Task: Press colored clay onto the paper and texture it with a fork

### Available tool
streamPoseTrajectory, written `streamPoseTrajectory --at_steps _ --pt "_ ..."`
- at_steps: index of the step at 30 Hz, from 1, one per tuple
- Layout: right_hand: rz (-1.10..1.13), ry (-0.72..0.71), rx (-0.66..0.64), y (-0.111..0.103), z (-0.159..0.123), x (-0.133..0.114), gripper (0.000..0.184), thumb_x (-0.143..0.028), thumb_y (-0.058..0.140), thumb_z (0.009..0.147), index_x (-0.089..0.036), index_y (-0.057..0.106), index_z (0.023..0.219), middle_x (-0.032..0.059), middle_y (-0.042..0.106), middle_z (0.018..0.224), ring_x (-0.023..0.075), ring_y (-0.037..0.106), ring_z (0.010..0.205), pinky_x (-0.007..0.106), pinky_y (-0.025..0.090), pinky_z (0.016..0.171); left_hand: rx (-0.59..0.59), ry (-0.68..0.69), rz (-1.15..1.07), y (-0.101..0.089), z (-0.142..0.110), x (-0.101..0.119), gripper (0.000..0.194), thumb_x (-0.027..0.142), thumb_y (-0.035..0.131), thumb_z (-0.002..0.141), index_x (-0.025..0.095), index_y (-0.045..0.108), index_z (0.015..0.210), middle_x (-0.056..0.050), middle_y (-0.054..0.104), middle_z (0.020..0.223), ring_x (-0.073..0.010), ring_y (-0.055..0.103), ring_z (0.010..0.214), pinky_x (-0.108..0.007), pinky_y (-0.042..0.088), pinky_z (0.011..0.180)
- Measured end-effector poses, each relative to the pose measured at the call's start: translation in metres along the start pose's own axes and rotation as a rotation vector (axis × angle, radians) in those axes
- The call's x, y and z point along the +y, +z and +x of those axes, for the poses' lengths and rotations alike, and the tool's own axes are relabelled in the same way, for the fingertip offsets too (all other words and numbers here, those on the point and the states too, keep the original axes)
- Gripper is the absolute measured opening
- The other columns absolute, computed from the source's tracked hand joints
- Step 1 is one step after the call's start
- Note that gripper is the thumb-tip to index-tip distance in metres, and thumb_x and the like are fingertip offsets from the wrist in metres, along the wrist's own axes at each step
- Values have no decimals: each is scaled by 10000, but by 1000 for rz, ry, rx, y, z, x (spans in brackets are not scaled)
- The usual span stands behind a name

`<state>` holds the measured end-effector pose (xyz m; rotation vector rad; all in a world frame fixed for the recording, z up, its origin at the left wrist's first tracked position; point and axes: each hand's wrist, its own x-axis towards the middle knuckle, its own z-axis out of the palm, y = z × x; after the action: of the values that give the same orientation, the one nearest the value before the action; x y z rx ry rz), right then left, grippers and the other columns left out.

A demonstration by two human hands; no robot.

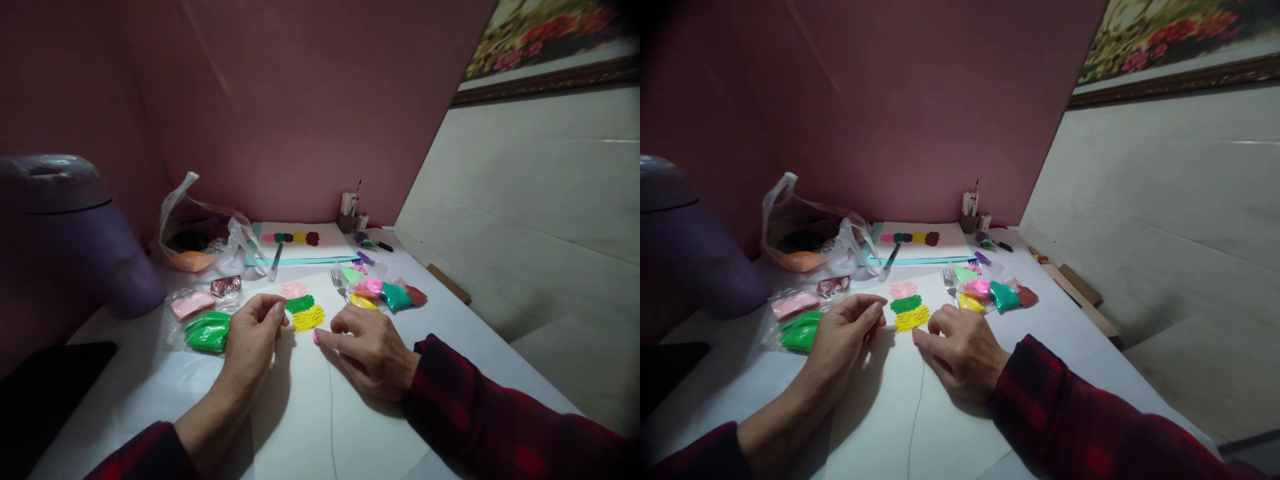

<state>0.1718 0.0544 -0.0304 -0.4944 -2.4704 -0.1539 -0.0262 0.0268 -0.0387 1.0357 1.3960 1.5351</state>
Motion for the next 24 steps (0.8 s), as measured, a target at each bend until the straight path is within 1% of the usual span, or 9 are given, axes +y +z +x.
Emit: streamPoseTrajectory --at_steps 4,17,20,24 --pt "5 -4 -63 1 -1 0 200 -157 499 917 -167 676 1009 62 610 786 170 478 697 317 336 596 5 -6 -12 0 -1 1 196 329 674 722 149 625 784 39 564 559 -83 439 470 -188 321 445" --pt "30 -6 -112 3 -3 0 209 -141 481 908 -149 660 1017 74 625 803 187 507 736 324 368 608 25 -17 -7 2 -1 5 226 349 695 683 146 631 760 41 559 544 -79 431 447 -188 313 422" --pt "33 -10 -107 3 -2 0 205 -141 483 912 -148 658 1018 77 627 800 190 513 738 323 375 609 22 -18 -5 2 0 4 213 338 690 690 145 632 760 41 560 542 -77 436 448 -183 314 426" --pt "69 -21 -70 2 -2 2 206 -135 490 908 -156 650 1038 78 649 814 188 529 736 320 391 609 19 -15 -1 1 0 2 211 339 691 693 148 638 766 37 565 545 -82 439 451 -186 311 425"
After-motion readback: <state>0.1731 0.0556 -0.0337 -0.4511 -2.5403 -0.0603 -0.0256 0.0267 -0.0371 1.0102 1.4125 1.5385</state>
